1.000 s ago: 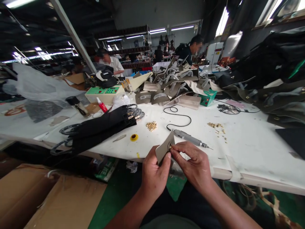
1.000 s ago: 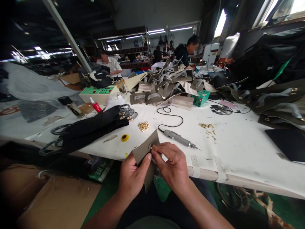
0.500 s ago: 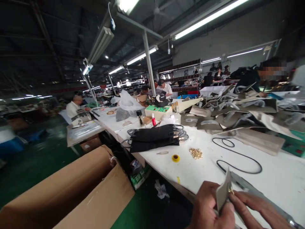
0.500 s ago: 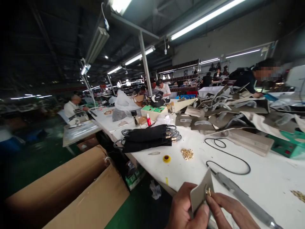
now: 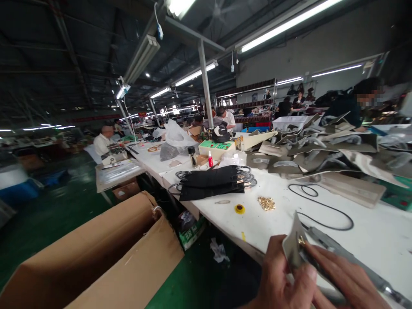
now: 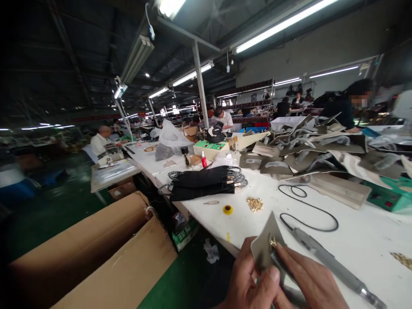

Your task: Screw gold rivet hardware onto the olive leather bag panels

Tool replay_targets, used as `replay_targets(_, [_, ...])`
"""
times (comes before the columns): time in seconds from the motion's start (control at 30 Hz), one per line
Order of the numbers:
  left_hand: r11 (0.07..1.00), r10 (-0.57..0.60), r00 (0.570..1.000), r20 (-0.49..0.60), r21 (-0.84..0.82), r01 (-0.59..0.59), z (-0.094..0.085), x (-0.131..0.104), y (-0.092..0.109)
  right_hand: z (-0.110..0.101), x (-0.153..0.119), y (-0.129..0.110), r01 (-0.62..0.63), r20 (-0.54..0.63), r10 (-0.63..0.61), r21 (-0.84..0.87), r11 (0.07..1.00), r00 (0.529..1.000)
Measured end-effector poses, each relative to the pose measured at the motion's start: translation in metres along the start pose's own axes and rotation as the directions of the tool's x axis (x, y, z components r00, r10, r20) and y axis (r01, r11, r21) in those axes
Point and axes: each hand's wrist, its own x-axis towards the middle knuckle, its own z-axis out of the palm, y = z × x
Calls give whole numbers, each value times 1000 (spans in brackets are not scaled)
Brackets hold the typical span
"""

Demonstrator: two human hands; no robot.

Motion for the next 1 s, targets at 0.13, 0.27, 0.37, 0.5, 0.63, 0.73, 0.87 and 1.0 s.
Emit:
replay_targets(0.13, [993, -19, 998, 66, -113, 26, 0, -3, 1, -12, 18, -27, 39, 85, -36, -38, 998, 996])
replay_targets(0.27, [985, -89, 992, 84, -139, 100, -2, -2, -3, -9, 28, -41, -102, 158, 112, -68, 992, 981])
replay_targets(0.37, [992, -58, 994, 92, -107, 68, -1, -3, -1, -8, 27, -46, -165, 192, 181, -98, 981, 965])
replay_targets(0.5, [997, -39, 991, 125, -63, 47, 3, -5, 2, -7, 25, -53, -189, 183, 210, -128, 974, 960])
replay_targets(0.63, [999, 2, 994, 111, 47, -7, 5, -7, 5, 0, 24, -55, -201, 177, 240, -214, 956, 954])
replay_targets(0.73, [998, 48, 992, 113, 44, -53, 6, -14, 9, 2, 15, -51, -165, 166, 214, -266, 950, 963])
replay_targets(0.87, [982, 187, 978, 96, -9, -187, 7, -21, 7, 2, 0, -34, -75, 127, 119, -306, 949, 985])
replay_targets(1.0, [948, 315, 949, -8, 48, -314, 2, -22, -1, -6, -13, -17, -152, 128, 179, -199, 968, 975])
